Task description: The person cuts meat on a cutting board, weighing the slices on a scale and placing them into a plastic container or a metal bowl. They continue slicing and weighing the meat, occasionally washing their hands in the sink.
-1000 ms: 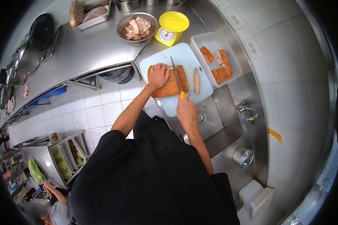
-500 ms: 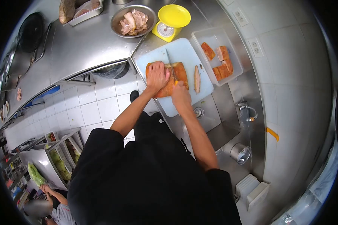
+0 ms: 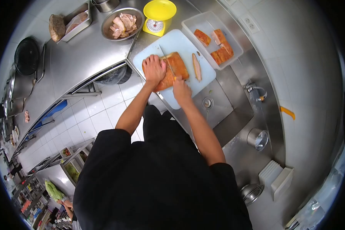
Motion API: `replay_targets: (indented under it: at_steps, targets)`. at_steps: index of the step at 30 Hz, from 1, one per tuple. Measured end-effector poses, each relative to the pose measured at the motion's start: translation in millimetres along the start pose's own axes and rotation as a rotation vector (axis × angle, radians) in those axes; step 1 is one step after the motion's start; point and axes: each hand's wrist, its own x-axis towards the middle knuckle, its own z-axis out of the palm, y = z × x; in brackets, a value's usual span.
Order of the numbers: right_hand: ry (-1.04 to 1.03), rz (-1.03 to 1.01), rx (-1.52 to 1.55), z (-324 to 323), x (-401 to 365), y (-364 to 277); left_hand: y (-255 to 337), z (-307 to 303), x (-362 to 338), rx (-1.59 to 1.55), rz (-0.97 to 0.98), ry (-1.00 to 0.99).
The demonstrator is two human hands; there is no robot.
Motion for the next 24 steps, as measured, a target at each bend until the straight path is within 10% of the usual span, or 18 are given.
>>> replay_targets:
  at_steps: [24]
  targets:
    - [-0.187,-0.021,-0.03,-27,-26,24,-7,3,5,0.099,-0.02,0.026]
